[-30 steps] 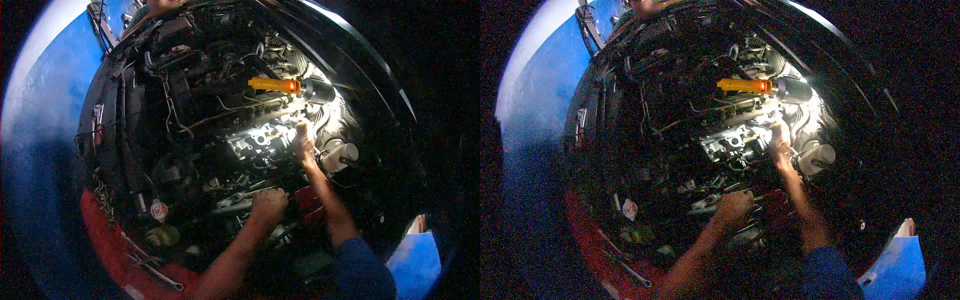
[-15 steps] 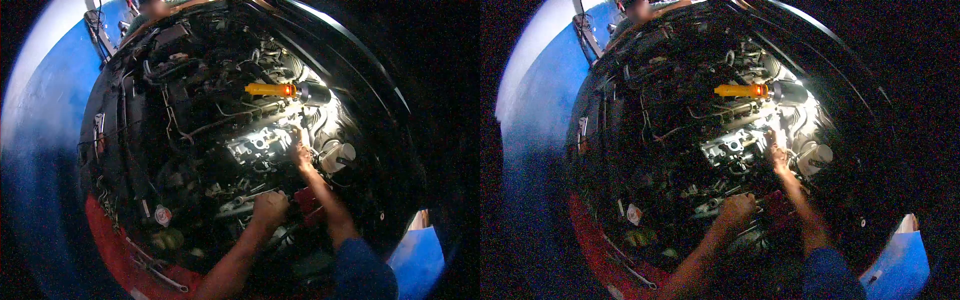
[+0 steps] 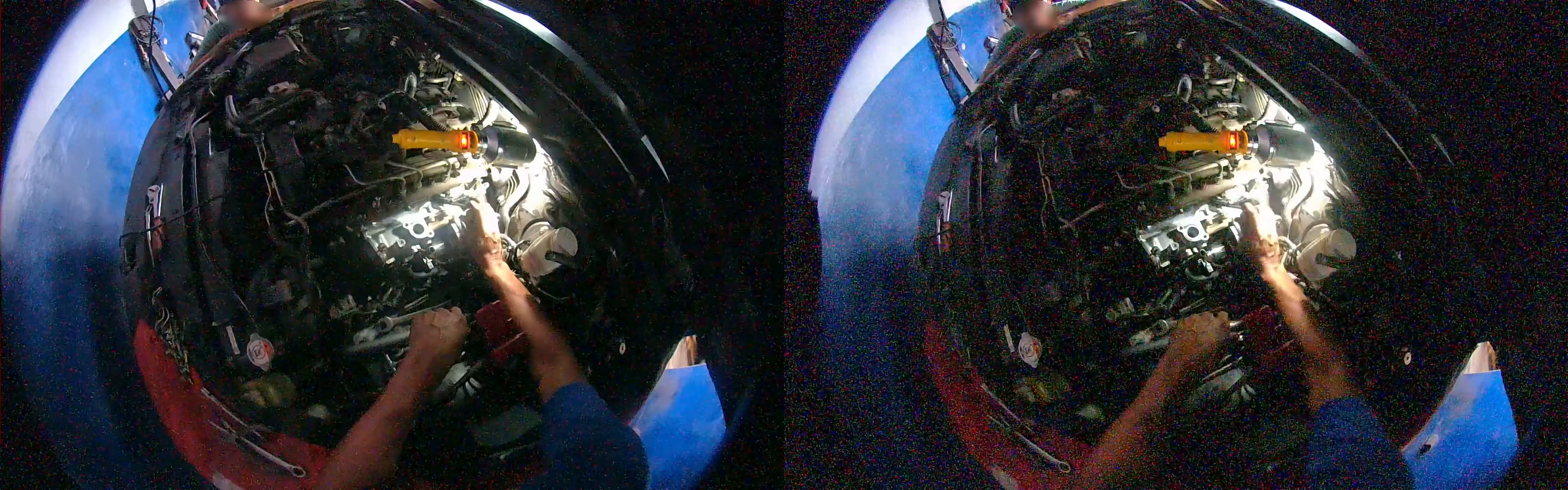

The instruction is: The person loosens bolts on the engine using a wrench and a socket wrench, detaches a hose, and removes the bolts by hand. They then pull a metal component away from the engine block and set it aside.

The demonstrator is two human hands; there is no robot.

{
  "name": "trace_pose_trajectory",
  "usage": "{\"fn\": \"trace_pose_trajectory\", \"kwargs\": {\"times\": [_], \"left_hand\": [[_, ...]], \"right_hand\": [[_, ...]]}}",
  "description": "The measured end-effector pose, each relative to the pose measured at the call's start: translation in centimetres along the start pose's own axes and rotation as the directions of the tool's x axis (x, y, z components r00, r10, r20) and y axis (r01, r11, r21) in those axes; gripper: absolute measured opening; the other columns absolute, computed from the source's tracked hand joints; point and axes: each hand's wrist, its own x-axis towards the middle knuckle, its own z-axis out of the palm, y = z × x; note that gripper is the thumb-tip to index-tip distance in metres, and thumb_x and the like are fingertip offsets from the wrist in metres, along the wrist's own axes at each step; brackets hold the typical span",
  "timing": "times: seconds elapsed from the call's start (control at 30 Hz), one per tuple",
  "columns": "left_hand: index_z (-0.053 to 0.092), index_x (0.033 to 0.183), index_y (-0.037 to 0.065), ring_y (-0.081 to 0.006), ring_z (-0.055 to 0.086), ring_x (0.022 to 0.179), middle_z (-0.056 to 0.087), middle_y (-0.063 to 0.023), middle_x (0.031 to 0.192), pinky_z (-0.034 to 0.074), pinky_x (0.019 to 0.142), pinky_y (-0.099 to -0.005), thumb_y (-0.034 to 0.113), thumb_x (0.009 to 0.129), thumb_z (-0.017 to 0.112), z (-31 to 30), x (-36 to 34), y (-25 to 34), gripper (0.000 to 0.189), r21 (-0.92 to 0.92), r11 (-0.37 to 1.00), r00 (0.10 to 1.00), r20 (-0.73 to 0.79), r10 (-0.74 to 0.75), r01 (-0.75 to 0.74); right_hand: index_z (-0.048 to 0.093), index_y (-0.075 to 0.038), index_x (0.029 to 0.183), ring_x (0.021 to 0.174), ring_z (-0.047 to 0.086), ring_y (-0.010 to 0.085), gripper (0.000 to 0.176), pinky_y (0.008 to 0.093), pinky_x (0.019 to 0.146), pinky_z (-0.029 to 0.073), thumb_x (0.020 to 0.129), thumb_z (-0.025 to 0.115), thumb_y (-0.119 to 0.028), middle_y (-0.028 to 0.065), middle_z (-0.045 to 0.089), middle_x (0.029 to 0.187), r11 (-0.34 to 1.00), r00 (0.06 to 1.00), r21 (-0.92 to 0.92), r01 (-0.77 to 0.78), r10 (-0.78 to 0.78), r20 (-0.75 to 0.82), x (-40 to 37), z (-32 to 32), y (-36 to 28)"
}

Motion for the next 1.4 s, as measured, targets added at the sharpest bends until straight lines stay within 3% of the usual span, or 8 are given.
{"fn": "trace_pose_trajectory", "kwargs": {"times": [0.17, 0.3, 0.37, 0.47, 0.73, 0.9, 1.0, 1.4], "left_hand": [[0.061, 0.085, 0.002, -0.0334, 0.065, 0.08, 0.066, -0.0162, 0.081, 0.051, 0.067, -0.0457, 0.013, 0.08, 0.058, 0.5, 0.1, -0.3, 0.013, -0.057, 0.998, 1.0, -0.014, -0.02, 0.019], [0.061, 0.084, 0.001, -0.0331, 0.065, 0.079, 0.066, -0.0169, 0.079, 0.051, 0.065, -0.0456, 0.011, 0.081, 0.056, 0.6, 0.3, -0.2, 0.012, 0.015, 0.999, 0.997, 0.062, -0.045, 0.044], [0.061, 0.083, 0.001, -0.0328, 0.065, 0.078, 0.065, -0.0171, 0.078, 0.051, 0.064, -0.0456, 0.01, 0.081, 0.055, 0.5, 0.5, -0.3, 0.012, 0.015, 1.0, 0.999, 0.051, -0.015, 0.014], [0.061, 0.084, 0.0, -0.0326, 0.065, 0.077, 0.065, -0.017, 0.077, 0.051, 0.064, -0.0451, 0.011, 0.081, 0.055, 0.8, 0.4, -0.5, 0.012, 0.01, 1.0, 0.999, -0.017, 0.029, -0.028], [0.06, 0.092, -0.002, -0.0329, 0.065, 0.076, 0.064, -0.0167, 0.078, 0.05, 0.065, -0.0442, 0.01, 0.079, 0.055, -0.1, -0.2, -0.5, 0.018, -0.019, 0.999, 0.999, -0.032, 0.032, -0.033], [0.061, 0.09, -0.002, -0.0328, 0.065, 0.075, 0.065, -0.0165, 0.078, 0.049, 0.064, -0.0443, 0.009, 0.076, 0.057, -0.2, 0.1, -0.2, 0.018, -0.031, 0.998, 0.998, 0.019, -0.054, 0.055], [0.057, 0.09, 0.0, -0.0372, 0.065, 0.078, 0.065, -0.0193, 0.082, 0.052, 0.067, -0.0494, 0.031, 0.088, 0.057, 0.8, -0.3, -0.9, 0.031, -0.093, 0.996, 0.994, -0.113, 0.001, -0.011], [0.06, 0.093, 0.0, -0.0369, 0.066, 0.082, 0.067, -0.0206, 0.09, 0.054, 0.071, -0.0477, 0.024, 0.088, 0.053, -0.1, 0.5, -0.9, 0.025, -0.041, 0.998, 0.997, 0.059, -0.047, 0.049]], "right_hand": [[0.045, -0.003, 0.127, 0.097, 0.055, 0.039, 0.044, 0.0436, 0.078, 0.048, 0.084, 0.05, -0.013, 0.0266, 0.046, 0.122, 0.972, 0.998, -0.226, 0.064, -0.066, -0.002, -0.7, 0.8, 4.0], [0.044, -0.002, 0.128, 0.101, 0.055, 0.0419, 0.047, 0.0451, 0.08, 0.048, 0.083, 0.051, -0.013, 0.0298, 0.042, 0.128, 0.612, 0.924, -0.735, 0.291, -0.379, 0.05, -2.3, 3.0, 11.2], [0.046, -0.003, 0.126, 0.095, 0.055, 0.0438, 0.044, 0.0499, 0.077, 0.046, 0.084, 0.052, -0.012, 0.0254, 0.052, 0.111, 0.955, 0.996, -0.282, 0.087, -0.093, -0.008, -2.6, 3.3, 8.5], [0.047, -0.006, 0.123, 0.086, 0.058, 0.0411, 0.039, 0.0502, 0.07, 0.046, 0.085, 0.052, -0.008, 0.0205, 0.059, 0.09, 0.952, 0.978, 0.236, -0.194, 0.207, -0.035, -1.9, 4.4, 4.9], [0.05, -0.003, 0.116, 0.072, 0.061, 0.0388, 0.034, 0.0456, 0.06, 0.051, 0.085, 0.057, -0.017, 0.0235, 0.05, 0.116, 0.929, 0.998, -0.367, 0.055, -0.046, 0.033, 1.3, -1.9, -0.5], [0.046, -0.001, 0.119, 0.075, 0.06, 0.0421, 0.039, 0.047, 0.066, 0.049, 0.089, 0.055, -0.024, 0.0291, 0.053, 0.115, 0.851, 0.976, -0.52, -0.075, 0.17, 0.136, 2.6, -3.5, -1.3], [0.046, -0.001, 0.119, 0.079, 0.059, 0.0419, 0.036, 0.0457, 0.069, 0.049, 0.089, 0.054, -0.019, 0.0279, 0.054, 0.112, 0.898, 0.979, -0.427, -0.11, 0.173, 0.111, 2.0, -2.7, 0.2], [0.048, -0.001, 0.116, 0.083, 0.059, 0.0393, 0.03, 0.0411, 0.075, 0.049, 0.087, 0.054, -0.006, 0.0195, 0.059, 0.09, 0.993, 0.994, 0.056, 0.107, -0.106, -0.03, 2.4, -3.7, -3.9]]}}
